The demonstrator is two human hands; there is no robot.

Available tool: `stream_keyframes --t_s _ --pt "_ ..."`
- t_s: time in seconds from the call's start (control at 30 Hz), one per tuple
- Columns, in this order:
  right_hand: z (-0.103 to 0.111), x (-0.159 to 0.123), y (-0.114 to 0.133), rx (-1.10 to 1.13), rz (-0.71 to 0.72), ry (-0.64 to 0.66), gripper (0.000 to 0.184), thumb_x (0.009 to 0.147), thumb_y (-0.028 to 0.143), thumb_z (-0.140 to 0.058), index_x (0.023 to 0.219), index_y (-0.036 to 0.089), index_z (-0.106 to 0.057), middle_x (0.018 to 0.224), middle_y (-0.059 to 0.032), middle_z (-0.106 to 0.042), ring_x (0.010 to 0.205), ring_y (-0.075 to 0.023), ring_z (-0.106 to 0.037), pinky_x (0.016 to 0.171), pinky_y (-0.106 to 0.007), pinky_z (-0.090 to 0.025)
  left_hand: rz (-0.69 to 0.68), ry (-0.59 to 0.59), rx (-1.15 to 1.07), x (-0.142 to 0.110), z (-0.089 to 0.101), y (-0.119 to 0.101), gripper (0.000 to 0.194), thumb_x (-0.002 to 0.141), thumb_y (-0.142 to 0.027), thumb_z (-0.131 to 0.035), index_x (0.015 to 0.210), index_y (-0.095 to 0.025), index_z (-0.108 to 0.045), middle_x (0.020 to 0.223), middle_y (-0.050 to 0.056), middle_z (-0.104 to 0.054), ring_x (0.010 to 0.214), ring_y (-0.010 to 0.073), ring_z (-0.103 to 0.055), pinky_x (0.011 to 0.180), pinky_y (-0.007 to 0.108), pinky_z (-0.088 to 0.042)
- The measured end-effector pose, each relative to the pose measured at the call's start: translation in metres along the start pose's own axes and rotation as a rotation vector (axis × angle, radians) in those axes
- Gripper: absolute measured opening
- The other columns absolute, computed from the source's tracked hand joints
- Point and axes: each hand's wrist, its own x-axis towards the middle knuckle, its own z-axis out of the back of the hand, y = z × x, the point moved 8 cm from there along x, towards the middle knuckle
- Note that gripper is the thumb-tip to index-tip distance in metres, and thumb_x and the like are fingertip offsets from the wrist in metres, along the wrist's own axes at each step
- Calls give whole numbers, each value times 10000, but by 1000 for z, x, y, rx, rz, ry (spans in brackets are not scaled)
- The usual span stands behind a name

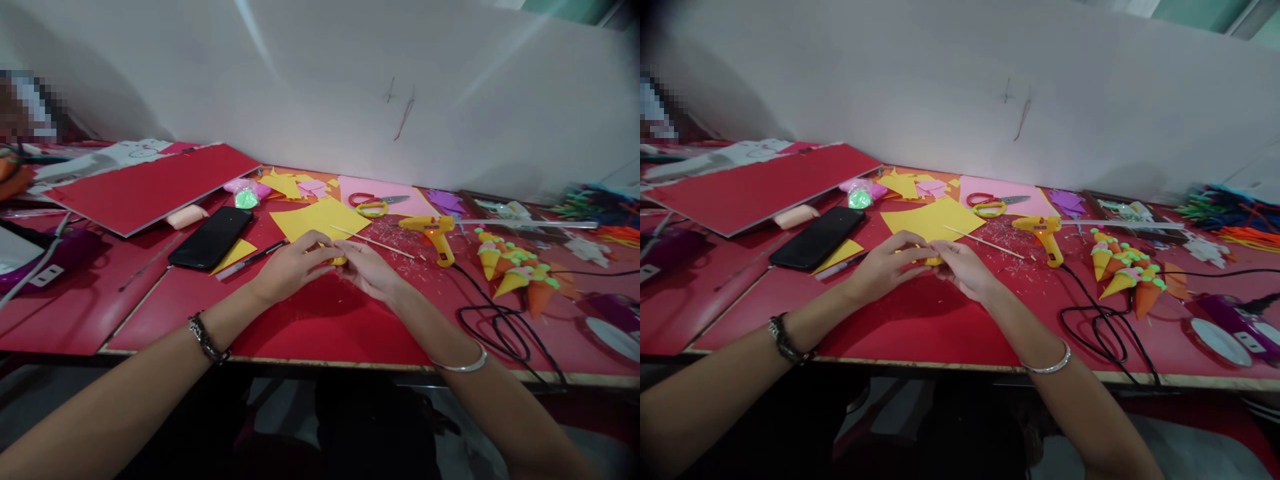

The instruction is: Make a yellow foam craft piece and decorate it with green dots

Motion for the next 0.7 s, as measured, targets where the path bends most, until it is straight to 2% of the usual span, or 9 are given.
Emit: stream_keyframes --t_s 0.13,0.37,0.7 --pt "-2 -1 1 21 1 21 160 688 317 -633 759 174 -618 621 37 -575 488 -33 -485 435 -141 -384 32 -46 -39 2 5 2 239 809 -256 -502 1038 -209 -549 965 55 -523 892 129 -520 775 251 -458" --pt "-9 -3 11 45 111 110 168 680 269 -649 830 197 -625 788 27 -600 646 -45 -544 596 -158 -458 152 -151 -150 2 14 13 201 788 -256 -536 970 -181 -578 896 45 -538 817 115 -528 716 229 -475" --pt "-5 -1 12 -19 184 93 179 647 237 -675 813 206 -618 774 37 -597 665 -47 -550 670 -193 -462 167 -176 -153 2 17 12 186 780 -245 -551 947 -180 -598 812 22 -535 727 92 -520 661 207 -471"
